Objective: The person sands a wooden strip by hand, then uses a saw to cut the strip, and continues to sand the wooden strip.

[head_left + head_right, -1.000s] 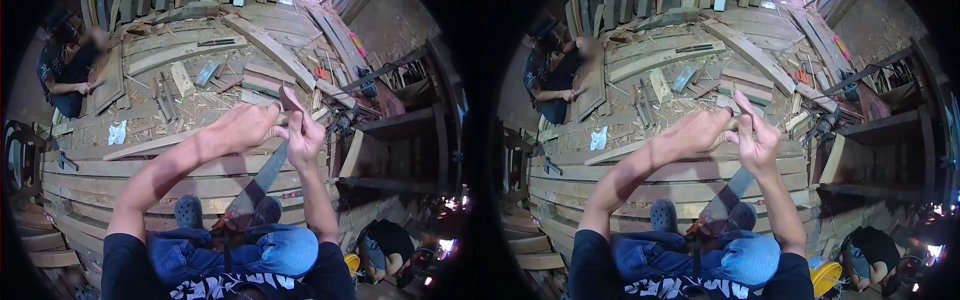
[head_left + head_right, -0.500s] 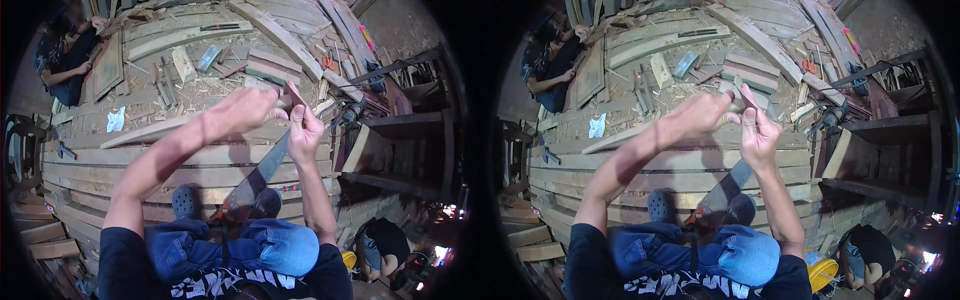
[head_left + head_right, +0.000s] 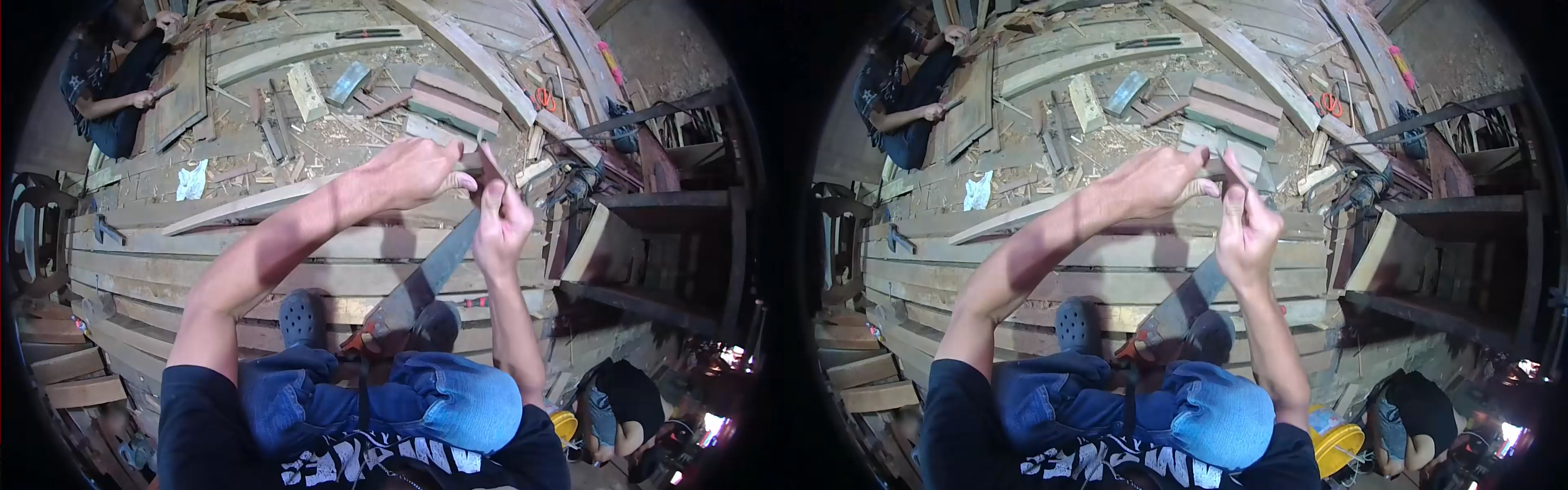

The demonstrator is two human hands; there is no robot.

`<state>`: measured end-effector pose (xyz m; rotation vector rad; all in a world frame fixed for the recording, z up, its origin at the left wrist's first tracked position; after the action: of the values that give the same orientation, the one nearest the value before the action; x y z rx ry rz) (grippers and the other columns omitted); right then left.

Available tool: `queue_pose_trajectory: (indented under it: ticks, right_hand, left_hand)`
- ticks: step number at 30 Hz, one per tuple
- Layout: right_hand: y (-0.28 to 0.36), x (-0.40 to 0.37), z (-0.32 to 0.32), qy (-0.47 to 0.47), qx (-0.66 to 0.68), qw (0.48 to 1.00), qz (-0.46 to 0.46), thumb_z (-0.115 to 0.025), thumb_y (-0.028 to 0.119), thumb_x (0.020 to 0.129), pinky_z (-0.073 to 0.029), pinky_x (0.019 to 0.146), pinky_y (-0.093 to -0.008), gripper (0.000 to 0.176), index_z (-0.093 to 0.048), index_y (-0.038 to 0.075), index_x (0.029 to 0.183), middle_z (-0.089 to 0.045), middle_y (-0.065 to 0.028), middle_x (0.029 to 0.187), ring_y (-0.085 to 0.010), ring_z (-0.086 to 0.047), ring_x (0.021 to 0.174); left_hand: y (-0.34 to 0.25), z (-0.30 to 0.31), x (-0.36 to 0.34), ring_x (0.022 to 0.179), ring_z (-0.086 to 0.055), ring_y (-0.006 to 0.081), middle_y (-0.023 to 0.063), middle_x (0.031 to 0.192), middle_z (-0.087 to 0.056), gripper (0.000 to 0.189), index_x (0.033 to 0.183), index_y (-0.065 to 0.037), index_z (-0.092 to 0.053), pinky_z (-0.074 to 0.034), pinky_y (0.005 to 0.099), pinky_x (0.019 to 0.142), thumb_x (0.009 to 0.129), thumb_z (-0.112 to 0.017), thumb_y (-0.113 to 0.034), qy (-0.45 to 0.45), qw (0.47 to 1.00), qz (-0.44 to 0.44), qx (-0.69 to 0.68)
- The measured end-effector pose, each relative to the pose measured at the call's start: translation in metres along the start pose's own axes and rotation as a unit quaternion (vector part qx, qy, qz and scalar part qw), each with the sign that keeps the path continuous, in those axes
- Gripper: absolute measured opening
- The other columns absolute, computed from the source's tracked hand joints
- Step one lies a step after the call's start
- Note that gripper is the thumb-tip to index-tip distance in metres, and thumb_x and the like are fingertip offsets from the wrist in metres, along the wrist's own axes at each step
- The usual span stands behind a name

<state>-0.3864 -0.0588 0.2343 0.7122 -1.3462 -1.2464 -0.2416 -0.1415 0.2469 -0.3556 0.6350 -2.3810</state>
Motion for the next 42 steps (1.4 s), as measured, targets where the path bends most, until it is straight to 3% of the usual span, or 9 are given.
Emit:
queue_pose_trajectory:
  ticks: [2, 9, 11, 13, 17, 27, 30, 37, 42]
  right_hand:
    - [-0.005, -0.002, -0.001, 0.006, -0.038, 0.998, 0.053, -0.049, 0.023, 0.103, -0.047, 0.078, -0.0215, 0.037, -0.059, -0.002, 0.128, -0.065, -0.0027, 0.102, -0.0061, -0.054, 0.082]
    - [-0.003, -0.001, -0.009, 0.027, 0.002, 0.999, 0.021, -0.051, 0.018, 0.102, -0.046, 0.077, -0.0208, 0.033, -0.061, -0.002, 0.125, -0.07, -0.0082, 0.112, -0.0057, -0.057, 0.088]
    - [-0.006, 0.002, -0.009, 0.037, 0.01, 0.999, -0.003, -0.053, 0.017, 0.101, -0.048, 0.085, -0.0235, 0.032, -0.061, -0.001, 0.125, -0.066, -0.0119, 0.12, -0.011, -0.061, 0.102]
    - [-0.006, 0.01, -0.01, 0.091, 0.013, 0.989, 0.112, -0.054, 0.018, 0.099, -0.048, 0.093, -0.029, 0.033, -0.061, -0.002, 0.125, -0.061, -0.016, 0.129, -0.0194, -0.06, 0.115]
    - [-0.008, 0.015, -0.015, 0.12, -0.057, 0.975, 0.176, -0.055, 0.024, 0.099, -0.046, 0.097, -0.0362, 0.037, -0.06, 0.0, 0.127, -0.059, -0.0208, 0.129, -0.0306, -0.059, 0.119]
    - [-0.003, 0.017, -0.002, 0.097, 0.075, 0.992, -0.006, -0.039, 0.036, 0.104, -0.047, 0.093, -0.0344, 0.05, -0.052, -0.001, 0.135, -0.06, -0.0192, 0.128, -0.0266, -0.063, 0.106]
    - [0.013, 0.018, -0.009, 0.077, -0.062, 0.977, 0.187, -0.033, 0.039, 0.105, -0.045, 0.085, -0.0334, 0.054, -0.05, -0.001, 0.136, -0.063, -0.0173, 0.108, -0.0233, -0.058, 0.091]
    - [0.016, 0.016, -0.01, 0.111, -0.041, 0.986, 0.119, -0.03, 0.044, 0.104, -0.045, 0.081, -0.0344, 0.058, -0.046, -0.001, 0.137, -0.056, -0.0108, 0.076, -0.0202, -0.055, 0.075]
    - [0.026, 0.019, -0.001, 0.077, -0.063, 0.993, 0.059, -0.057, 0.019, 0.097, -0.045, 0.054, -0.0265, 0.028, -0.064, -0.003, 0.113, -0.061, -0.0045, 0.062, -0.0096, -0.055, 0.054]
  left_hand:
    - [0.002, 0.004, -0.003, 0.067, -0.064, 0.0438, 0.0227, 0.065, -0.061, 0.052, 0.109, 0.006, -0.046, -0.052, 0.0495, 0.058, 0.096, -0.052, -0.043, -0.001, 1.0, 0.012, 0.005]
    - [0.016, -0.002, -0.012, 0.068, -0.064, 0.045, 0.0247, 0.066, -0.061, 0.051, 0.109, 0.005, -0.047, -0.052, 0.0507, 0.059, 0.096, -0.051, -0.044, 0.005, 0.999, 0.047, -0.024]
    - [0.024, -0.004, -0.014, 0.069, -0.064, 0.046, 0.0245, 0.065, -0.062, 0.054, 0.101, 0.004, -0.05, -0.052, 0.0519, 0.06, 0.096, -0.05, -0.049, -0.008, 0.999, 0.037, -0.022]
    - [0.026, -0.005, -0.015, 0.073, -0.064, 0.0453, 0.025, 0.069, -0.062, 0.052, 0.1, 0.004, -0.05, -0.052, 0.0515, 0.063, 0.097, -0.049, -0.048, -0.003, 0.998, 0.035, -0.051]
    - [0.017, -0.007, -0.021, 0.076, -0.062, 0.0465, 0.0273, 0.075, -0.062, 0.05, 0.102, 0.004, -0.051, -0.049, 0.0528, 0.064, 0.1, -0.041, -0.046, -0.031, 0.992, -0.027, -0.118]
    - [-0.001, 0.01, -0.034, 0.071, -0.059, 0.0464, 0.027, 0.071, -0.057, 0.051, 0.097, 0.0, -0.054, -0.046, 0.0518, 0.062, 0.102, -0.035, -0.046, -0.021, 0.993, 0.035, -0.115]
    - [-0.003, 0.012, -0.035, 0.065, -0.055, 0.0462, 0.0261, 0.065, -0.053, 0.056, 0.088, 0.001, -0.054, -0.044, 0.05, 0.059, 0.103, -0.032, -0.048, -0.047, 0.987, 0.008, -0.151]
    - [-0.009, 0.021, -0.037, 0.052, -0.04, 0.0383, 0.0208, 0.054, -0.041, 0.075, 0.064, 0.004, -0.046, -0.039, 0.0467, 0.053, 0.103, -0.02, -0.055, 0.002, 0.978, 0.045, -0.202]
    - [-0.009, 0.018, -0.038, 0.05, -0.04, 0.0333, 0.0178, 0.052, -0.04, 0.074, 0.065, 0.005, -0.046, -0.038, 0.0456, 0.052, 0.103, -0.022, -0.053, 0.02, 0.973, 0.054, -0.224]
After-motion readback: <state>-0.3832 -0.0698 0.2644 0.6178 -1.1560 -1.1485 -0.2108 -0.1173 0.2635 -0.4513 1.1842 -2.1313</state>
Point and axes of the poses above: each hand's wrist, its own x-axis towards the middle knuckle, its own z-axis out of the back of the hand, y = z × x, the point moved 2 cm from there along x, towards the middle knuckle
